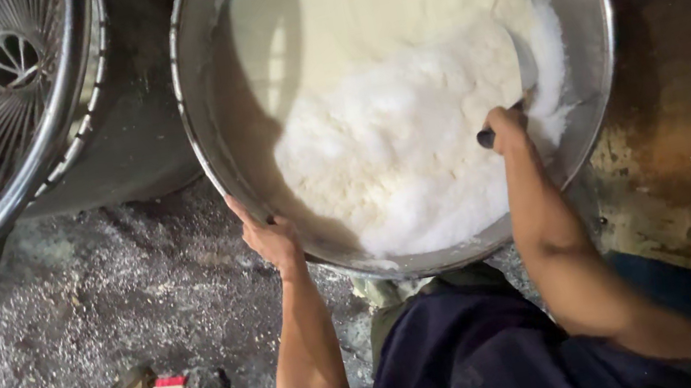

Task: The person stirs a thick white batter in a large metal bowl using a ladle. They repeatedly scoop the batter and pour it into a blue bucket, then return to stir the remaining batter in the bowl.

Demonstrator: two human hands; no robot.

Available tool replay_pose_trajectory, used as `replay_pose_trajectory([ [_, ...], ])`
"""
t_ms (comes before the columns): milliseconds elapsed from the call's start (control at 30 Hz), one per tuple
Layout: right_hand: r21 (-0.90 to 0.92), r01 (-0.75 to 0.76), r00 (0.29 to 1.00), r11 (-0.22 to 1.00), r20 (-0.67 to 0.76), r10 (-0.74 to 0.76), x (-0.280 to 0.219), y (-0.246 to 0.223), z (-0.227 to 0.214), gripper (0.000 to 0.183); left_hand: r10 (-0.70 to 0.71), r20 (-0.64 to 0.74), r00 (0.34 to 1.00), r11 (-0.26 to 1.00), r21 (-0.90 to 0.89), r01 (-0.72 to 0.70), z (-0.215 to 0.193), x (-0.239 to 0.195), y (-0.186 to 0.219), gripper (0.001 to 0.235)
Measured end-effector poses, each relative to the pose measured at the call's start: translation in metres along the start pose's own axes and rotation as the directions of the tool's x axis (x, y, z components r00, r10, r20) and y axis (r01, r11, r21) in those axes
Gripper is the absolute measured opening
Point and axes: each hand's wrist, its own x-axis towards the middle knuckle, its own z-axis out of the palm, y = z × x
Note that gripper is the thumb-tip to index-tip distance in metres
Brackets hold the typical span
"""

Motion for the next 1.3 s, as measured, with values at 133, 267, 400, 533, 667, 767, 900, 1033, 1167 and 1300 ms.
replay_pose_trajectory([
  [133, 0.058, -0.049, 0.999, 0.997, 0.019, 0.048, -0.021, 0.030, 0.003, 0.030, -0.005, 0.034, 0.999, 1.000, -0.021, 0.006, 0.002, 0.003, -0.005, 0.100],
  [267, 0.051, -0.069, 0.996, 0.996, 0.053, 0.066, -0.033, 0.049, 0.017, 0.029, -0.022, 0.049, 0.999, 0.998, -0.057, 0.024, 0.007, 0.004, -0.014, 0.096],
  [400, 0.026, -0.059, 0.996, 0.998, 0.069, 0.057, -0.034, 0.052, 0.034, 0.028, 0.055, 0.003, 0.998, 0.998, -0.042, -0.055, 0.012, 0.004, -0.019, 0.101],
  [533, -0.028, -0.026, 0.996, 0.999, 0.090, 0.028, -0.029, 0.043, 0.063, 0.027, 0.009, 0.011, 1.000, 0.999, 0.042, -0.009, 0.010, 0.000, -0.020, 0.104],
  [667, 0.065, 0.014, 0.994, 0.998, 0.107, -0.021, -0.021, 0.024, 0.102, 0.026, 0.022, 0.017, 1.000, 1.000, 0.009, -0.022, 0.008, 0.000, -0.018, 0.102],
  [767, 0.056, 0.014, 0.984, 0.998, 0.179, -0.024, -0.016, 0.008, 0.129, 0.027, 0.043, 0.002, 0.999, 0.998, 0.034, -0.043, 0.008, -0.001, -0.019, 0.102],
  [900, 0.080, 0.073, 0.972, 0.994, 0.219, -0.089, -0.020, -0.014, 0.168, 0.030, 0.015, 0.011, 1.000, 0.998, 0.056, -0.015, 0.007, -0.002, -0.017, 0.101],
  [1033, -0.049, 0.097, 0.968, 0.994, 0.237, -0.083, -0.038, -0.040, 0.204, 0.036, 0.016, 0.003, 1.000, 0.999, 0.050, -0.017, 0.002, -0.001, -0.010, 0.101],
  [1167, -0.162, 0.274, 0.933, 0.948, 0.282, -0.221, -0.051, -0.055, 0.243, 0.043, -0.106, 0.061, 0.992, 0.994, 0.031, 0.105, 0.003, 0.006, -0.007, 0.093],
  [1300, -0.313, 0.570, 0.812, 0.760, 0.355, -0.463, -0.050, -0.056, 0.288, 0.048, -0.143, 0.097, 0.985, 0.989, 0.050, 0.139, 0.004, 0.001, -0.015, 0.088],
])
